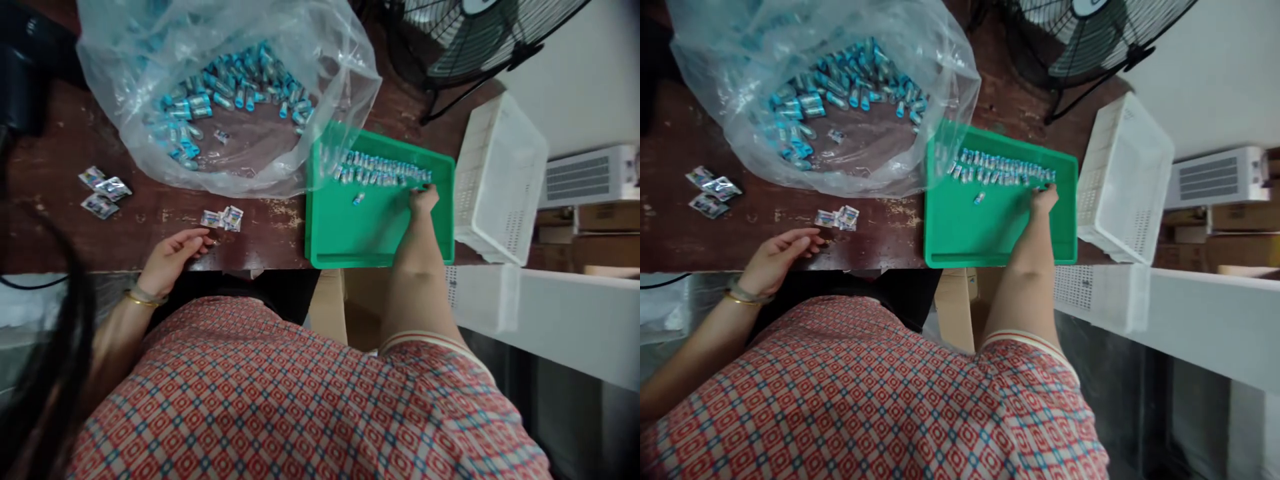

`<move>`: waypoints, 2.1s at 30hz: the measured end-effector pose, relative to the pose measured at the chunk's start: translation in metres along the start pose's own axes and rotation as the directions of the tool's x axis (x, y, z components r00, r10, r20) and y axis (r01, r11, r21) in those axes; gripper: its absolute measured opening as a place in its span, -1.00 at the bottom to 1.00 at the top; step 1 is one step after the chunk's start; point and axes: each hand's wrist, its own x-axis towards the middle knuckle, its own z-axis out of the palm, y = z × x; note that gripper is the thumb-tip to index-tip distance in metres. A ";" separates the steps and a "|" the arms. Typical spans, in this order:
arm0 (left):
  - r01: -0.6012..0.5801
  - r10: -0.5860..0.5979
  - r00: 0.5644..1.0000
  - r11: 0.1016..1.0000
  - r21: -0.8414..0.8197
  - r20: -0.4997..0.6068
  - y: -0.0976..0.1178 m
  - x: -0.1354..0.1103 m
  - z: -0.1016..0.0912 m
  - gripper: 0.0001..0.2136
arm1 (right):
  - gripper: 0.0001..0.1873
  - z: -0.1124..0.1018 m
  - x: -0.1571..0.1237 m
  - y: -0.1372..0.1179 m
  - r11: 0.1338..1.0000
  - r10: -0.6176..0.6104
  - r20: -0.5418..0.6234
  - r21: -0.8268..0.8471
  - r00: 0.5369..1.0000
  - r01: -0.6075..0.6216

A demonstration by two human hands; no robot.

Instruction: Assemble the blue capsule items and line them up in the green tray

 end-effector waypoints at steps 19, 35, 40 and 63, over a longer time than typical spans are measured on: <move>-0.277 0.554 0.827 0.546 0.791 -0.093 -0.016 0.051 0.003 -0.89 | -0.69 0.173 -0.288 -0.267 0.826 -0.563 0.393 0.255 0.727 0.502; -0.186 0.182 0.980 0.982 -0.043 -0.074 -0.001 0.043 0.011 -0.64 | -0.69 0.175 -0.244 -0.299 0.713 -0.642 0.121 0.456 0.757 0.532; -0.129 0.116 0.988 0.983 -0.133 -0.098 -0.002 0.034 -0.001 -0.60 | -0.66 0.243 -0.109 -0.327 0.866 -0.470 0.217 0.299 0.855 0.400; -0.104 0.084 0.993 0.954 -0.282 -0.082 0.017 0.029 0.004 -0.63 | -0.72 0.119 -0.198 -0.344 0.659 -0.728 0.579 0.738 0.367 0.142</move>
